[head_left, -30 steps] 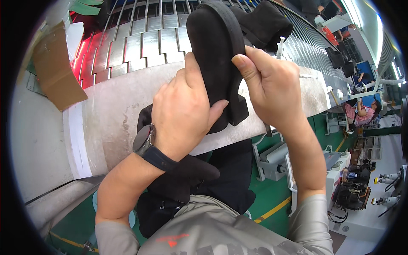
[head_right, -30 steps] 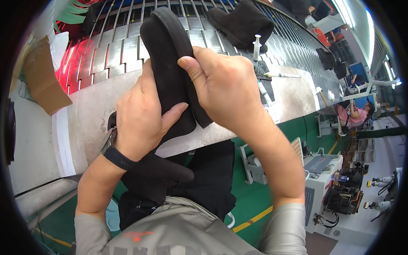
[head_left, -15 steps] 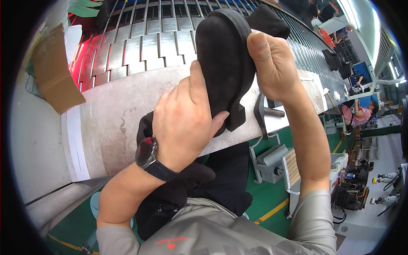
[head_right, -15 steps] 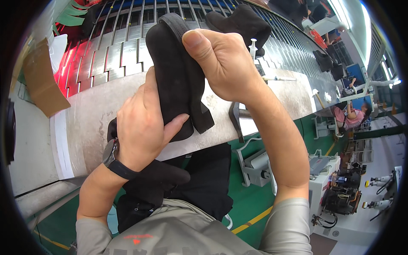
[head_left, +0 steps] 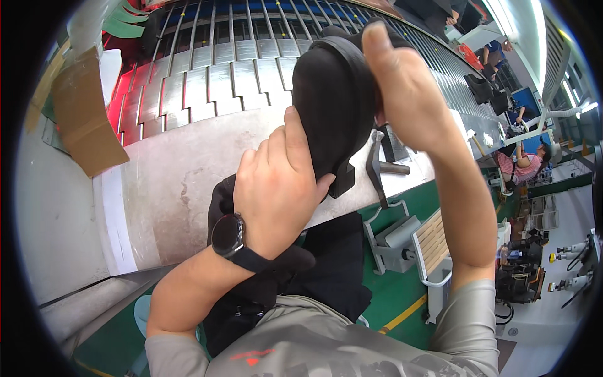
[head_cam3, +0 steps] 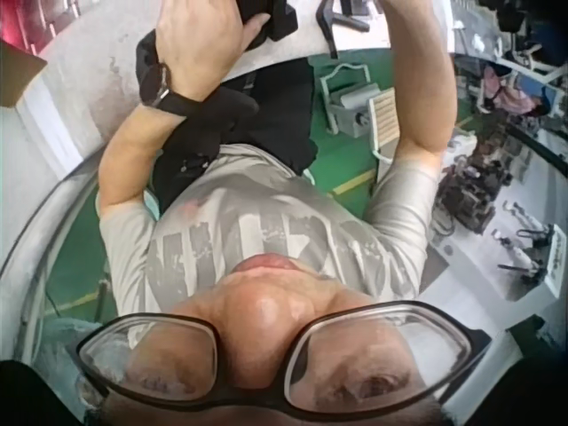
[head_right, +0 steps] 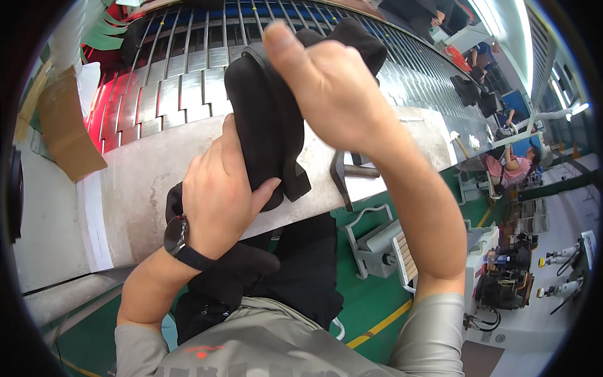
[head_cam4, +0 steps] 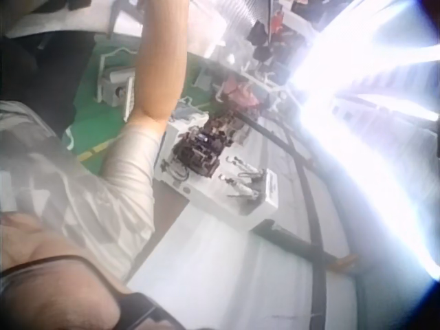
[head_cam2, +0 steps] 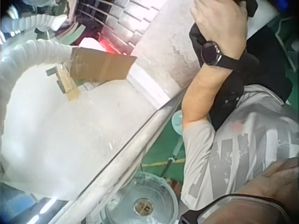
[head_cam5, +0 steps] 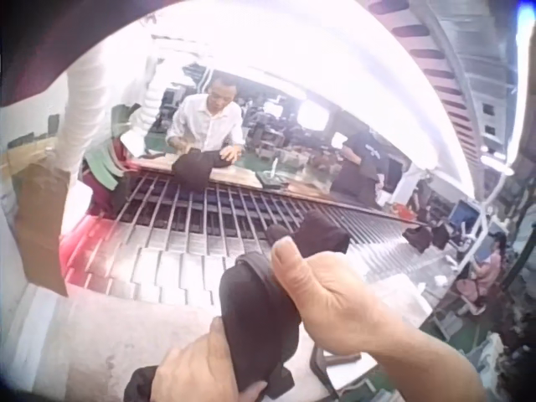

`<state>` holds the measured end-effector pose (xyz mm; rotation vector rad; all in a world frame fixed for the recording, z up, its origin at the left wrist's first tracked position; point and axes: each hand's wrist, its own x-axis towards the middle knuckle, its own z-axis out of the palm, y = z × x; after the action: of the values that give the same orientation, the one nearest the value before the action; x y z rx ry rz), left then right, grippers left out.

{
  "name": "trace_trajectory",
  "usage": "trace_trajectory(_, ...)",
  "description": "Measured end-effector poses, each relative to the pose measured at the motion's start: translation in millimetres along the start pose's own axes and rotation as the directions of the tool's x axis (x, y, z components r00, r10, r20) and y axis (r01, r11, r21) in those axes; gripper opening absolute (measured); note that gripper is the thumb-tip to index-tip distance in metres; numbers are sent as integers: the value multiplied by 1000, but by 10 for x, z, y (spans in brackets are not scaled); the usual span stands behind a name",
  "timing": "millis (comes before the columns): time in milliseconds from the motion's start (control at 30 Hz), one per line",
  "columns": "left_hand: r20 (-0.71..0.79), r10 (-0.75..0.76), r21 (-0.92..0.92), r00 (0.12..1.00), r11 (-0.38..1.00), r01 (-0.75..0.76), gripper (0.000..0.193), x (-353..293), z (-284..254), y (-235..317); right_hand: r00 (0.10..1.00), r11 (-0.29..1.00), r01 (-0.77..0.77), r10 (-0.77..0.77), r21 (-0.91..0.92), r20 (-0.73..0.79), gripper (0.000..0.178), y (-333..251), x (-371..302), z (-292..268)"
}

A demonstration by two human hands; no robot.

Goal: The person attaches soles to boots by aligning each sole with a boot upper and pressing them firmly together along the edges by hand.

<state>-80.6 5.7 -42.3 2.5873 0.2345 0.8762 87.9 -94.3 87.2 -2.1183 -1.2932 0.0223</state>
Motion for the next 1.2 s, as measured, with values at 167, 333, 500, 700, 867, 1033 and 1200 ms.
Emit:
trace_trajectory(167, -40, 29, 27, 999, 999, -28, 113, -45, 14, 68, 982, 994, -44, 25, 101, 188, 73, -149, 82, -152)
trace_trajectory(333, -60, 27, 10, 998, 1000, -26, 112, -14, 4, 94, 948, 808, 300, -312, -507, 62, 60, -159, 32, -56)
trace_trajectory(500, -107, 41, -16, 993, 999, -43, 112, -23, -19, 55, 990, 787, 70, -128, -613, -52, 63, -414, -37, 72)
trace_trajectory(700, 173, 161, -353, 972, 931, -91, 103, -233, -656, 82, 978, 994, 75, -88, -78, -189, 68, -622, -631, 104)
trace_trajectory(867, 762, -33, -602, 646, 332, 727, 60, -196, -805, -833, 890, 899, 429, -402, 93, -215, 79, -844, -1139, -54)
trace_trajectory(1033, 580, -78, -815, 811, -69, 576, 86, -680, -465, -908, 818, 722, 575, -488, 385, -306, 89, -422, -1347, 105)
trace_trajectory(1200, 212, -210, -643, 954, 705, 298, 82, 160, -1543, -468, 977, 793, 181, -74, 582, -202, 90, 315, -1872, 736)
